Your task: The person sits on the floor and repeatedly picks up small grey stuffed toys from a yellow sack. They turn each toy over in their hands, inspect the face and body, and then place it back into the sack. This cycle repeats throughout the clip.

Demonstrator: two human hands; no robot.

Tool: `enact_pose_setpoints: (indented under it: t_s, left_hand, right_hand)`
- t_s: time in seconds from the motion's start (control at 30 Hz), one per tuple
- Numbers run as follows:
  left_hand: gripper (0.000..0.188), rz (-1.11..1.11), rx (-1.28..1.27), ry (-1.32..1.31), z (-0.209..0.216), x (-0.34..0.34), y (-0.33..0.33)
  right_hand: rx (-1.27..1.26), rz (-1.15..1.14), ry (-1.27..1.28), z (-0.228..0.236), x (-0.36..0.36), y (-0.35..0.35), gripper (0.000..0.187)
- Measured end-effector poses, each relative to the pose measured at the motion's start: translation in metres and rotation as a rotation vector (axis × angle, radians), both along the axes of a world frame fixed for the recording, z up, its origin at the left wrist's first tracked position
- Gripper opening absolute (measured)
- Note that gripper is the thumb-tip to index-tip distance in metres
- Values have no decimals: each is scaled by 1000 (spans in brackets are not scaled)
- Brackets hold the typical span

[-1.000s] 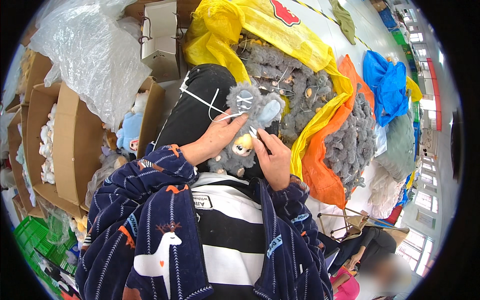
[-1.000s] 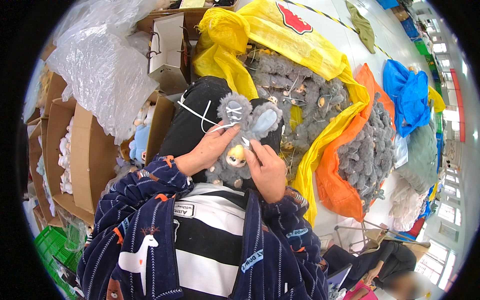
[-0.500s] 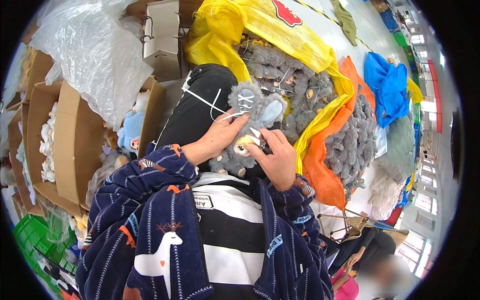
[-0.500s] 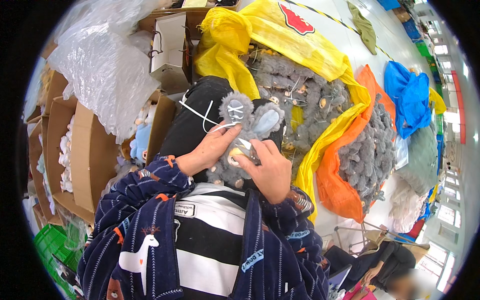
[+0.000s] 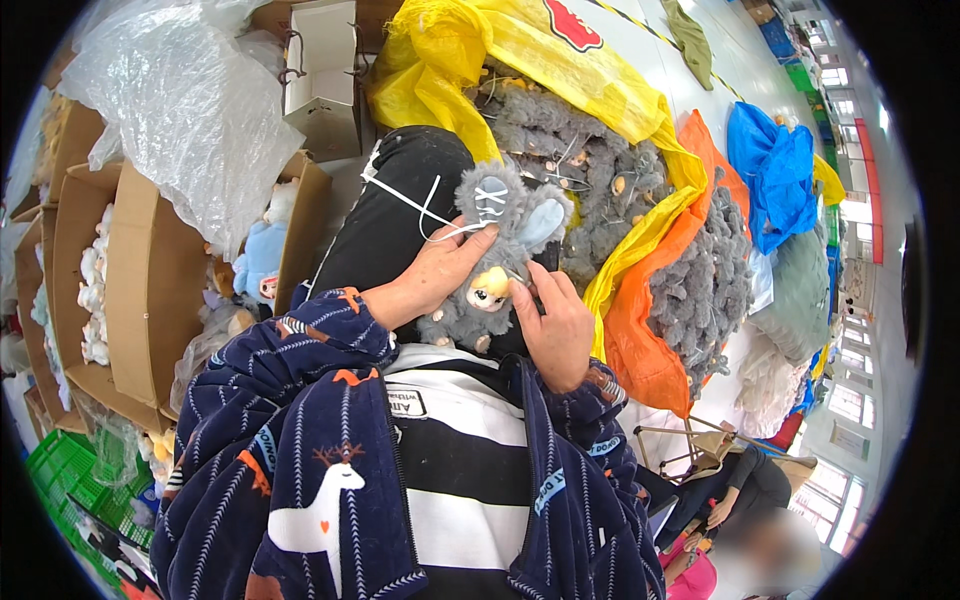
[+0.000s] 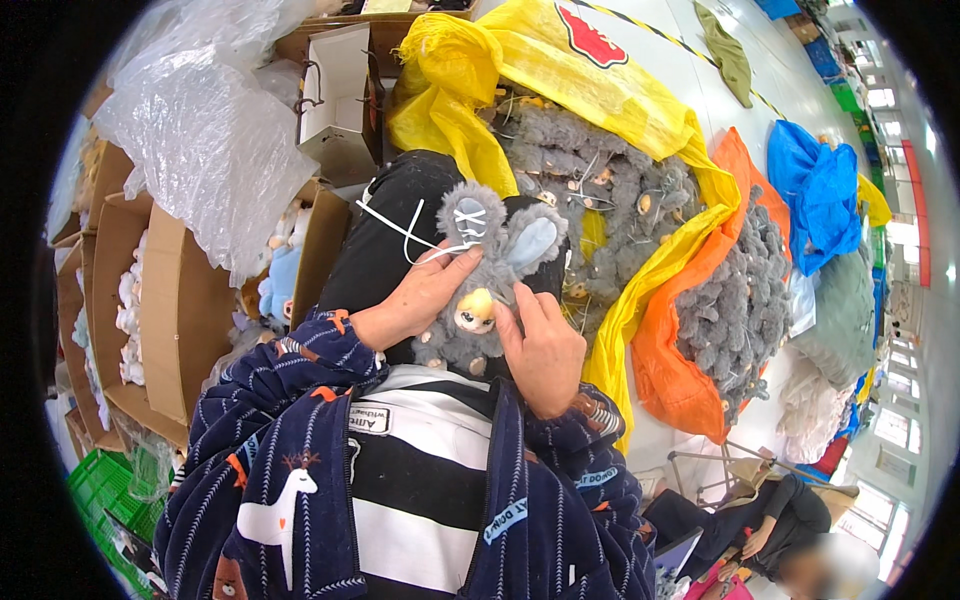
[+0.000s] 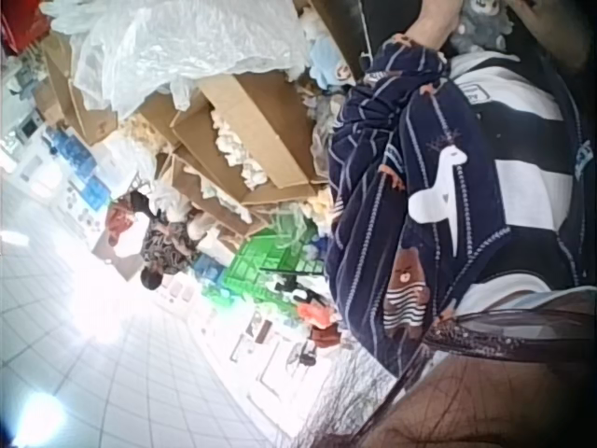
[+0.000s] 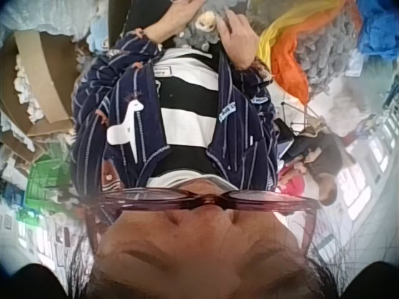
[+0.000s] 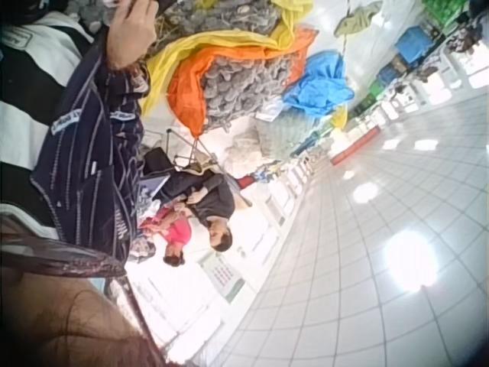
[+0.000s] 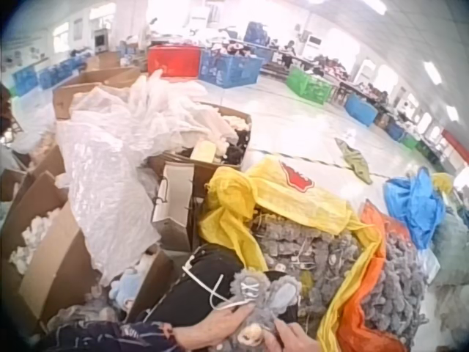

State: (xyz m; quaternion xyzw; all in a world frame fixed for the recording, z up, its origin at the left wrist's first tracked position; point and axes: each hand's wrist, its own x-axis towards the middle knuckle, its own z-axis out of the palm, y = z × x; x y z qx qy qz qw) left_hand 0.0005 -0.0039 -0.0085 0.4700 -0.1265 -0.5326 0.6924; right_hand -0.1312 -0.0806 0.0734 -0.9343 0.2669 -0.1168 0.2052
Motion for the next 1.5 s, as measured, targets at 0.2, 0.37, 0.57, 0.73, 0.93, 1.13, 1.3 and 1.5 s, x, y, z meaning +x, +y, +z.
enact_pose_setpoints:
  t_s: [0.2,0.37,0.57,0.73,0.93,1.13,1.3,1.5]
  left_hand:
    - [32,-3,-24,57,3,0,0]
    - [32,-5,-13,59,6,1,0]
    - [32,0,-16,86,8,0,0]
    - [33,-4,34,22,5,0,0]
    - [33,13,-14,75,7,0,0]
    - [32,-8,-3,39,10,0,0]
    - [32,3,-16,39,6,1,0]
    - [35,-48,-9,43,4,3,1]
  right_hand:
    - [39,11,7,1,0,-1,26]
    - [30,8,12,2,0,-1,26]
    - [8,-2,34,4,1,-1,26]
    - [14,-2,52,5,3,-2,26]
    - [252,-23,-73,-9,1,-5,28]
    - [1150,-393,-485,-34,-3,-9,28]
    - [556,-85,-354,-25,6,-9,20]
    - [358,-21,-278,-22,29,-12,14]
